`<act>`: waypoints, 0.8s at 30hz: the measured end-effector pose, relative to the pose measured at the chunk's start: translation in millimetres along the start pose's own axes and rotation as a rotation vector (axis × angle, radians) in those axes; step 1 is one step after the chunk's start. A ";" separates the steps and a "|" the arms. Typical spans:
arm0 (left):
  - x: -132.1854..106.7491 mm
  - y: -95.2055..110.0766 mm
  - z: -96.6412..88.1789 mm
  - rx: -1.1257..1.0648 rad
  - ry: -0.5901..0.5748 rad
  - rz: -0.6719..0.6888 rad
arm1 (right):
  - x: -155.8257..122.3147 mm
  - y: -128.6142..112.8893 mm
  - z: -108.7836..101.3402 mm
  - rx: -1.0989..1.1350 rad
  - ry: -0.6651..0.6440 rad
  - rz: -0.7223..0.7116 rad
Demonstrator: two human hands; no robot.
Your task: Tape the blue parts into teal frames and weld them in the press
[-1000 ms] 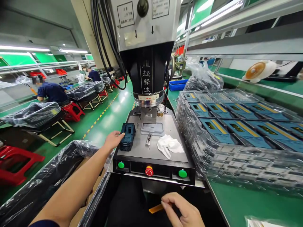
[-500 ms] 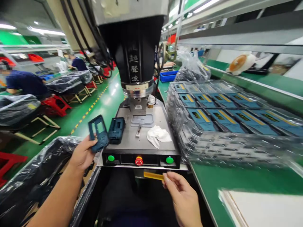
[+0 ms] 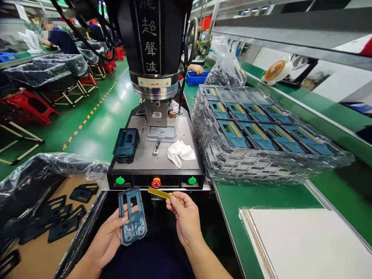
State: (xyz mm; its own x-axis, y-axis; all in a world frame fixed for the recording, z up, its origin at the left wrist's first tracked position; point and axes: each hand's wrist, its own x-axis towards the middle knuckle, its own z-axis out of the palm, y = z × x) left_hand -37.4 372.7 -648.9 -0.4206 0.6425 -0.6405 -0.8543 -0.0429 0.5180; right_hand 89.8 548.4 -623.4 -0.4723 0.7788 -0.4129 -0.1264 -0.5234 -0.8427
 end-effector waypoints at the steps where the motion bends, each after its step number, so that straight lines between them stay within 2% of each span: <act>1: -0.3 0.3 5.3 -0.012 -0.002 -0.005 | -2.2 3.0 1.3 -0.056 -0.018 -0.049; 3: -1.0 1.0 15.6 -0.028 -0.008 -0.012 | -8.7 8.9 2.2 -0.214 -0.075 -0.239; 7: -0.1 -0.1 30.4 -0.112 -0.098 -0.027 | -23.9 17.5 0.8 -0.627 -0.290 -0.829; 8: 0.7 -0.6 32.5 -0.140 -0.127 -0.029 | -26.5 18.8 0.5 -0.700 -0.345 -0.942; 10: 2.2 -0.9 35.2 -0.182 -0.170 -0.027 | -29.1 20.8 0.3 -0.784 -0.421 -1.078; 14: 3.5 -0.1 36.8 -0.206 -0.198 -0.009 | -26.7 24.2 0.6 -0.846 -0.471 -1.186; 18: 3.0 -0.2 36.0 -0.197 -0.204 0.011 | -23.7 27.7 0.2 -0.877 -0.506 -1.231; 21: 3.2 -1.0 35.1 -0.171 -0.184 0.037 | -23.0 30.6 -0.2 -0.883 -0.503 -1.195; 24: 3.9 -2.1 33.8 -0.136 -0.163 0.043 | -22.5 33.7 -0.7 -0.869 -0.438 -1.073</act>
State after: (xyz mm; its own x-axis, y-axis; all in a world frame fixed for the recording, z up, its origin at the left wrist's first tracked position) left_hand -27.0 401.2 -633.4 -0.4116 0.7529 -0.5135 -0.8747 -0.1682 0.4545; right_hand 96.8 513.5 -642.7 -0.7363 0.4038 0.5430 -0.0999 0.7287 -0.6775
